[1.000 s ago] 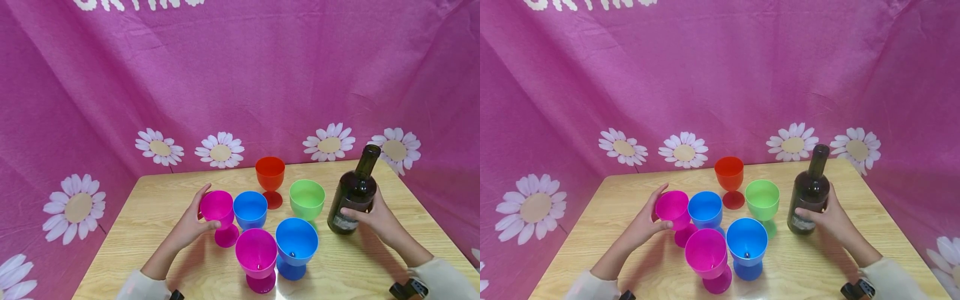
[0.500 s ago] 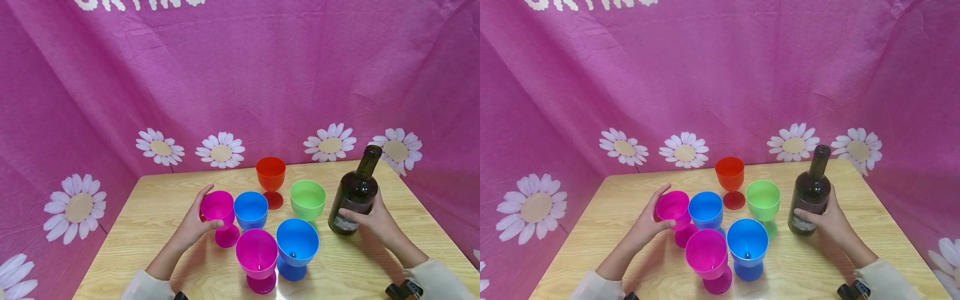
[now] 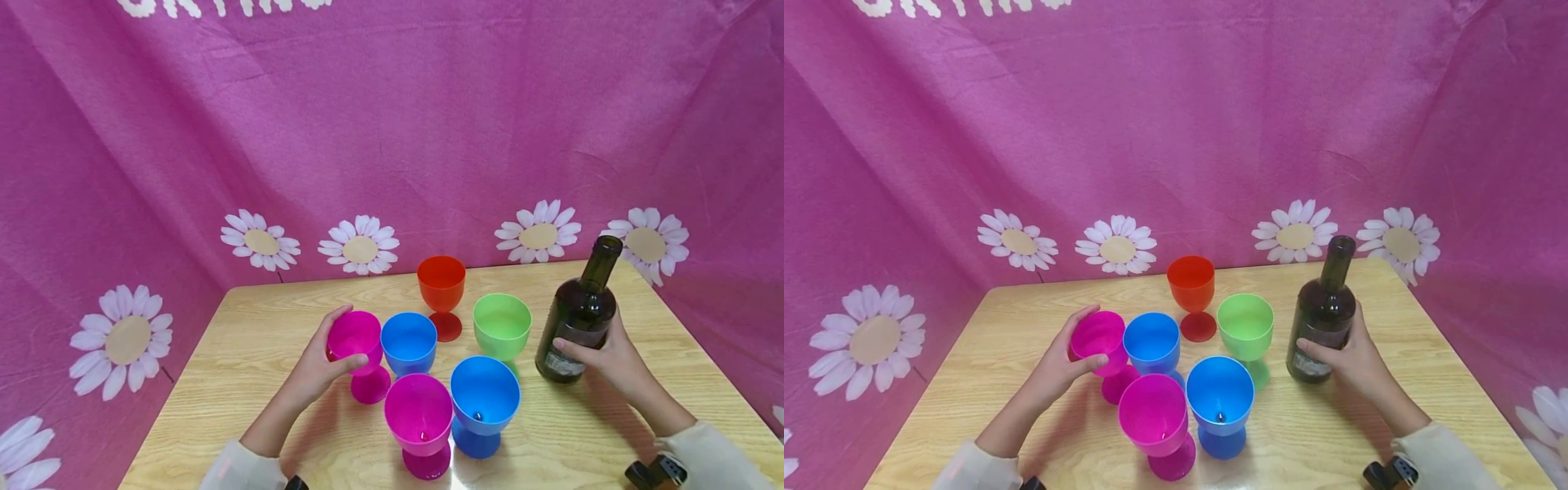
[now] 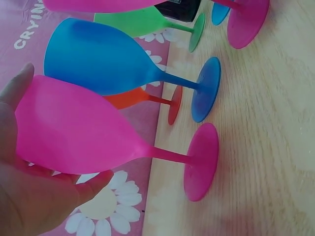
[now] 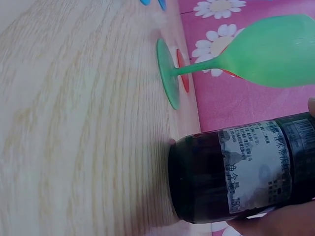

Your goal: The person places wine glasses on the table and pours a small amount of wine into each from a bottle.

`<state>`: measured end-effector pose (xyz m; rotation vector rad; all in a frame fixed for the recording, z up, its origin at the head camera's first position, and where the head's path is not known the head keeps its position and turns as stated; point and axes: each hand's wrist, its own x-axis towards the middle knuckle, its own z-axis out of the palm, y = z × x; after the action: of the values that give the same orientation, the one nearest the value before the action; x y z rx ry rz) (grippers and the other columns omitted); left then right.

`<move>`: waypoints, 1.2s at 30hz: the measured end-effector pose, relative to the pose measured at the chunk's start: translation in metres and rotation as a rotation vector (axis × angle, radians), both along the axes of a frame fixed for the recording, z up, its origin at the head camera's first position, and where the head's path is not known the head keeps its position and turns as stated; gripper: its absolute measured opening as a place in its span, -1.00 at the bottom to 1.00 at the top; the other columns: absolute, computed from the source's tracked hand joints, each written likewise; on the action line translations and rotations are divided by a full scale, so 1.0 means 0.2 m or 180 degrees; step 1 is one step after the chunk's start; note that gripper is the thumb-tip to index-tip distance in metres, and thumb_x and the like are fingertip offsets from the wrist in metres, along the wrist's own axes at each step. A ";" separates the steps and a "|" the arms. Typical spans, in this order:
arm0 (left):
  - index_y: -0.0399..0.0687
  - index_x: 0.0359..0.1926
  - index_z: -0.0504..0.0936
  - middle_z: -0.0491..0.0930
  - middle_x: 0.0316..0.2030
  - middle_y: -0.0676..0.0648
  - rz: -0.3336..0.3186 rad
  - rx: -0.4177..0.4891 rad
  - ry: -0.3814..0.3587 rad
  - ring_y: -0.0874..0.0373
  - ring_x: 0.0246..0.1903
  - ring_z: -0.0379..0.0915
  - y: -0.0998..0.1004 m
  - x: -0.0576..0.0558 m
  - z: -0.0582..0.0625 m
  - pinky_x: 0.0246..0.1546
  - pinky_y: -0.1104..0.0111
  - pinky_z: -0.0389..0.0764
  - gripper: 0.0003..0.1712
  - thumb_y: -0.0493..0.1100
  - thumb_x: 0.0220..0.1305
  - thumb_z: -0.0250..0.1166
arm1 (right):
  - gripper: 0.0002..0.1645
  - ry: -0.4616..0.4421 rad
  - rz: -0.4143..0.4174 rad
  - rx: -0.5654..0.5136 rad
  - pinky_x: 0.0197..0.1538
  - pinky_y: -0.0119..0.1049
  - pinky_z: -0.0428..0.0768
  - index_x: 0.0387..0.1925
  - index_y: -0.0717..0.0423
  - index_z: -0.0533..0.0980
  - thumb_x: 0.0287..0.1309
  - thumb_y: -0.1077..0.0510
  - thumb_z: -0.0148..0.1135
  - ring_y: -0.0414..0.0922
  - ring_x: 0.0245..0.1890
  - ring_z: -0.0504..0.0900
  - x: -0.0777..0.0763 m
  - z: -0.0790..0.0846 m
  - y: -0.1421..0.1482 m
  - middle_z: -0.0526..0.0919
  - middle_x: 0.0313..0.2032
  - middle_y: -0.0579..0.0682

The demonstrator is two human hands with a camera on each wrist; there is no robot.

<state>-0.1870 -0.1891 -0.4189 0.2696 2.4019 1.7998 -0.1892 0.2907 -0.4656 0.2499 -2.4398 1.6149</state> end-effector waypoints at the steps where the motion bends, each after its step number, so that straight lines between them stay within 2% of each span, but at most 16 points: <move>1: 0.25 0.55 0.17 0.39 0.36 -0.12 0.0011 0.0027 -0.0006 -0.16 0.30 0.38 0.00 0.00 0.00 0.07 0.12 0.70 0.03 -0.11 0.18 0.55 | 0.23 -0.0006 -0.0002 -0.0002 0.07 -0.66 0.32 0.60 -0.34 -0.16 0.23 0.28 0.44 -0.42 0.19 0.33 0.00 0.00 0.00 0.31 0.32 -0.21; 6: 0.15 0.54 0.19 0.40 0.34 -0.16 -0.0018 0.0140 0.0013 -0.19 0.29 0.38 0.01 0.00 -0.01 0.06 0.12 0.70 -0.02 -0.18 0.21 0.53 | 0.22 -0.0075 -0.0037 0.0035 0.13 -0.59 0.31 0.60 -0.37 -0.19 0.27 0.23 0.43 -0.42 0.20 0.32 0.01 0.01 0.00 0.28 0.36 -0.08; 10: 0.12 0.53 0.20 0.41 0.33 -0.19 -0.0045 0.0202 0.0026 -0.19 0.28 0.39 0.01 0.00 -0.01 0.09 0.13 0.68 -0.06 -0.23 0.23 0.49 | 0.22 -0.0050 -0.0048 0.0024 0.10 -0.65 0.31 0.60 -0.38 -0.20 0.27 0.22 0.43 -0.42 0.20 0.32 0.01 0.01 -0.01 0.28 0.37 -0.04; 18: 0.13 0.53 0.19 0.41 0.33 -0.19 -0.0069 0.0188 0.0033 -0.19 0.28 0.39 0.01 0.00 -0.02 0.09 0.13 0.68 -0.06 -0.20 0.23 0.50 | 0.22 -0.0025 -0.0036 -0.0046 0.07 -0.70 0.32 0.60 -0.39 -0.21 0.29 0.22 0.42 -0.42 0.20 0.33 0.02 0.01 -0.02 0.26 0.37 -0.01; 31: 0.17 0.53 0.20 0.42 0.33 -0.16 -0.0024 0.0121 0.0076 -0.17 0.27 0.40 0.00 -0.01 -0.02 0.06 0.16 0.69 -0.04 -0.18 0.22 0.52 | 0.26 -0.0091 -0.0048 -0.0024 0.16 -0.55 0.33 0.61 -0.41 -0.28 0.29 0.23 0.41 -0.40 0.21 0.31 0.01 0.01 -0.03 0.22 0.40 0.00; 36: 0.15 0.54 0.19 0.41 0.33 -0.16 -0.0042 0.0130 0.0072 -0.17 0.28 0.40 0.01 -0.01 -0.02 0.06 0.16 0.69 -0.03 -0.17 0.22 0.52 | 0.27 0.0011 -0.0063 0.0026 0.11 -0.62 0.33 0.61 -0.39 -0.27 0.28 0.25 0.42 -0.40 0.19 0.33 0.01 0.04 -0.04 0.24 0.38 -0.01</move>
<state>-0.1891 -0.1878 -0.4236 0.3109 2.3746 1.8517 -0.1864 0.2834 -0.4579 0.2288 -2.4390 1.5952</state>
